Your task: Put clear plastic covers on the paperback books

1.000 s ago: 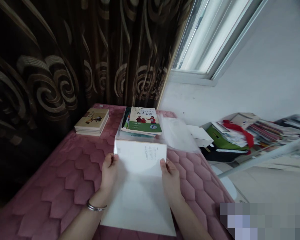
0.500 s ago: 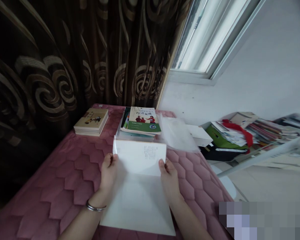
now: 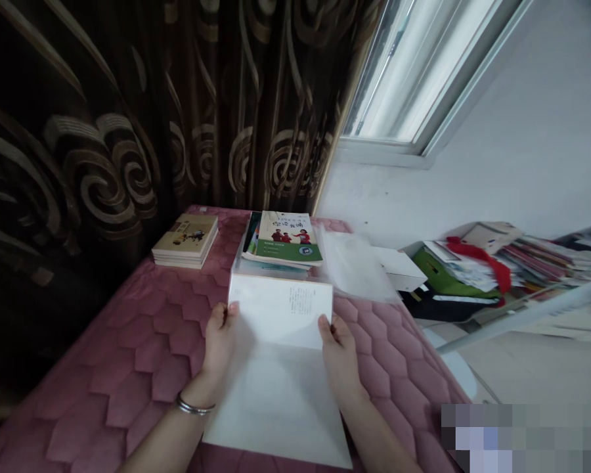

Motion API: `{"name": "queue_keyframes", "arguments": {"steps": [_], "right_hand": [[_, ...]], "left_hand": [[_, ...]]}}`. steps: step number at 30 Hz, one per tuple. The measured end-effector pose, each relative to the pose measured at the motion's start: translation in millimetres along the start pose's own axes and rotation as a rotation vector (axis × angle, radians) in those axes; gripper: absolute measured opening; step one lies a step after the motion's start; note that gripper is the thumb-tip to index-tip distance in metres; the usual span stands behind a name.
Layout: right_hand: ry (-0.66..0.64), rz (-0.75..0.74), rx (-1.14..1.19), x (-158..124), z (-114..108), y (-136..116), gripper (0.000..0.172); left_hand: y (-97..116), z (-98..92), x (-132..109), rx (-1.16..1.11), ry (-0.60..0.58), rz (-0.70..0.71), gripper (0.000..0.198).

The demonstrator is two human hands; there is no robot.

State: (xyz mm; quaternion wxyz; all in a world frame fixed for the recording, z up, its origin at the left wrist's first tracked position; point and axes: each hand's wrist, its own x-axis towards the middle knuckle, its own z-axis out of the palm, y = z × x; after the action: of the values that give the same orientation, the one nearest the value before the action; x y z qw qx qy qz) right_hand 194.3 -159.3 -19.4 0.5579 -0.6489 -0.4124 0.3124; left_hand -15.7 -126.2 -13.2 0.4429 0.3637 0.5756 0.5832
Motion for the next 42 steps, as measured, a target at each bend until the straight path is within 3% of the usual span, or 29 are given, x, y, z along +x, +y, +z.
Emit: {"name": "queue_keyframes", "arguments": {"steps": [4,12,24,31,42], "right_hand": [[0.002,0.001,-0.008,0,0,2,0.044],[0.003,0.026,-0.01,-1,-1,2,0.046],[0.003,0.038,-0.041,-1,-2,1,0.044],[0.016,0.048,-0.029,-3,-1,1,0.045],[-0.004,0.019,-0.019,-4,-1,-4,0.047]], "left_hand": [[2,-0.6,3,0.142,-0.004,0.139,0.031],[1,-1.7,9,0.199,-0.002,0.192,0.026],[1,-4.1,15,0.224,-0.069,0.171,0.025],[2,-3.5,12,0.255,-0.015,0.173,0.027],[4,-4.8,10,0.129,-0.076,0.103,0.025]]}}
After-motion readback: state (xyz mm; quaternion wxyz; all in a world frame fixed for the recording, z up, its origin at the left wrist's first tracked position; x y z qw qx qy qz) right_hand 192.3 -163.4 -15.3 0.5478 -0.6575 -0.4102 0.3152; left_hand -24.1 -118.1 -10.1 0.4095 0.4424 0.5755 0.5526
